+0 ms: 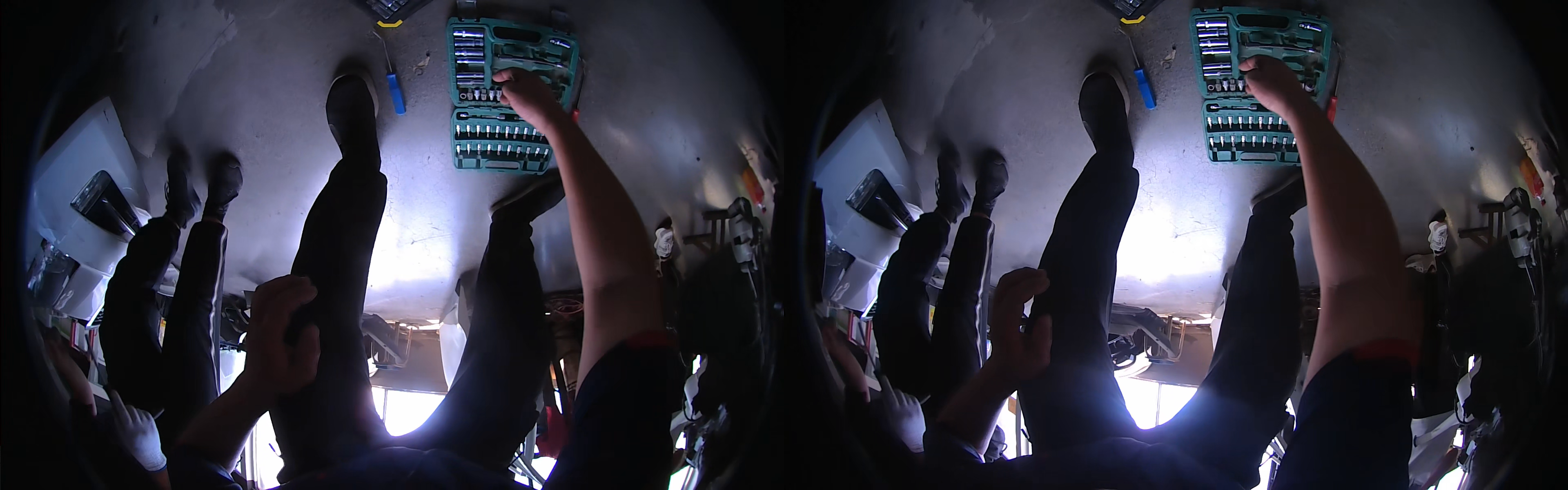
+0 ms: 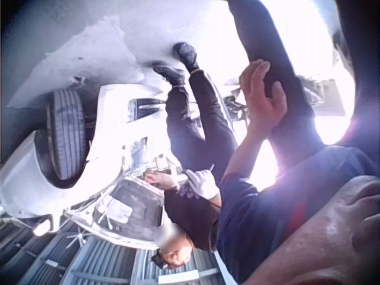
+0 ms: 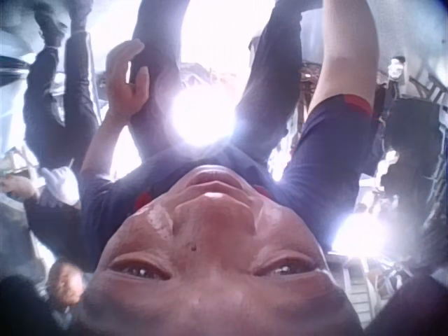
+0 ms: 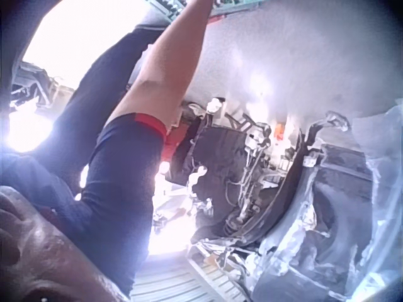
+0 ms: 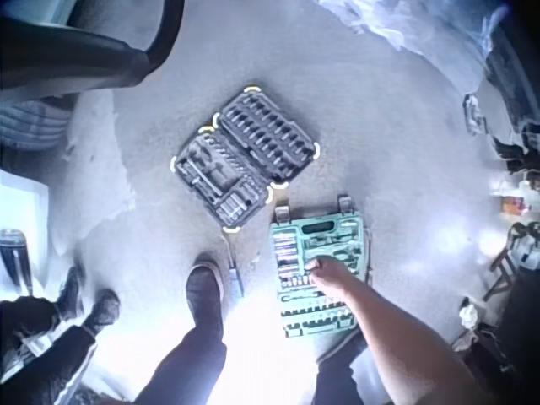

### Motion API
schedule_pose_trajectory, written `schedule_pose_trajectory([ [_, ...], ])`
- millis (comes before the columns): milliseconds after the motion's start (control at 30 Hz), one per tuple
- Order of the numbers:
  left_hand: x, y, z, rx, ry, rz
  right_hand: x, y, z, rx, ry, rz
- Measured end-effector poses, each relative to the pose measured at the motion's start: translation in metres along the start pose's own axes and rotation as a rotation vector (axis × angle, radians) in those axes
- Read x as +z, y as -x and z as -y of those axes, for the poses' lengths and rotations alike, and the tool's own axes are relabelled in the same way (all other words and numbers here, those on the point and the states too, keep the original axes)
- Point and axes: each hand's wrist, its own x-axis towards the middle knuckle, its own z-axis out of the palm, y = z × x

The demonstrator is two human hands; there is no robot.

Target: The person holds a large grey bumper piece and then works on the front of a car by hand and with a tool, while a second person assists by holding the bumper in place at the front of the vehicle.

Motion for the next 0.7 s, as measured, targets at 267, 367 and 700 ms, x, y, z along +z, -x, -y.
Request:
schedule_pose_trajectory([
  [267, 0.006, -0.003, -0.003, 0.029, -0.053, 0.017, 0.081, 0.023, -0.015, -0.015, -0.503, -0.362],
  [367, 0.008, -0.004, -0.006, 0.031, -0.080, 0.019, 0.082, 0.026, -0.006, 0.075, -0.466, -0.376],
  [700, 0.018, -0.012, -0.018, 0.053, -0.159, 0.035, 0.072, -0.009, -0.024, 0.019, -0.247, -0.365],
])
